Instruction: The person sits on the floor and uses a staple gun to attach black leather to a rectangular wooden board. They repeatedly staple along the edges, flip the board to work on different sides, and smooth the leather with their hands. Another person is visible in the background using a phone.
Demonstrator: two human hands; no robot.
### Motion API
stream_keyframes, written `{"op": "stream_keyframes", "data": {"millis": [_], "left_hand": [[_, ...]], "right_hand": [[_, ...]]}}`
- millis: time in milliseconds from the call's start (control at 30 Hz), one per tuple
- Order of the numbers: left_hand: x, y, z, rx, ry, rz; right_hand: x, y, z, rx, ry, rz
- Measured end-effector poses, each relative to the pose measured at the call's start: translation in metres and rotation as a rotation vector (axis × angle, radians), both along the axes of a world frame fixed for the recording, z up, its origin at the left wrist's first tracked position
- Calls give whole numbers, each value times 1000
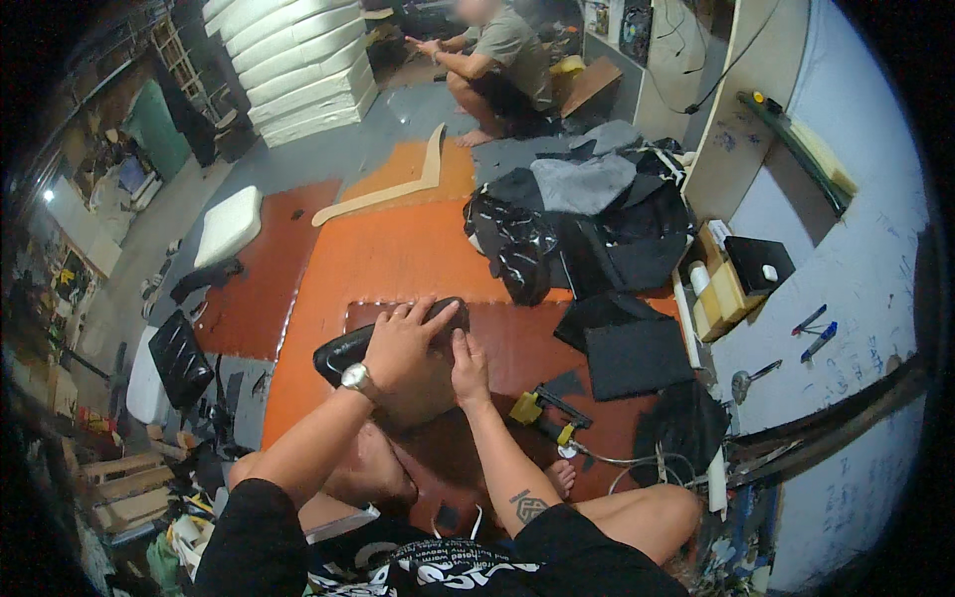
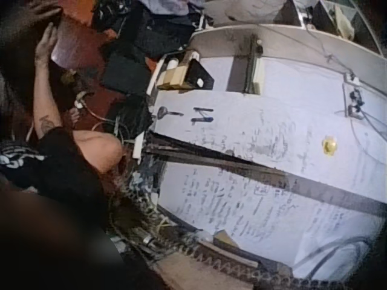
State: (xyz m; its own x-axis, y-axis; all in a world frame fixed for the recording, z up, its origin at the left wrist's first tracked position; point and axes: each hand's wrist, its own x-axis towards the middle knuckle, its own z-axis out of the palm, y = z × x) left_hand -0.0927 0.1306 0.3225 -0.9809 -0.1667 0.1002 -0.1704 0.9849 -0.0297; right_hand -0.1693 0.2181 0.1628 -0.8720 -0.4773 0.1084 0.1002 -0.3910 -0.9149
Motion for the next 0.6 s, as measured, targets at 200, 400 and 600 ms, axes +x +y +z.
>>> {"op": "stream_keyframes", "data": {"millis": [200, 400, 600], "left_hand": [[-45, -52, -12, 560, -165, 136], [-57, -28, 2, 339, -175, 224], [-56, -25, -7, 135, -99, 235]], "right_hand": [[0, 6, -2, 195, 111, 55], [-21, 10, -15, 468, 347, 16], [-47, 100, -114, 1081, 311, -126]]}}
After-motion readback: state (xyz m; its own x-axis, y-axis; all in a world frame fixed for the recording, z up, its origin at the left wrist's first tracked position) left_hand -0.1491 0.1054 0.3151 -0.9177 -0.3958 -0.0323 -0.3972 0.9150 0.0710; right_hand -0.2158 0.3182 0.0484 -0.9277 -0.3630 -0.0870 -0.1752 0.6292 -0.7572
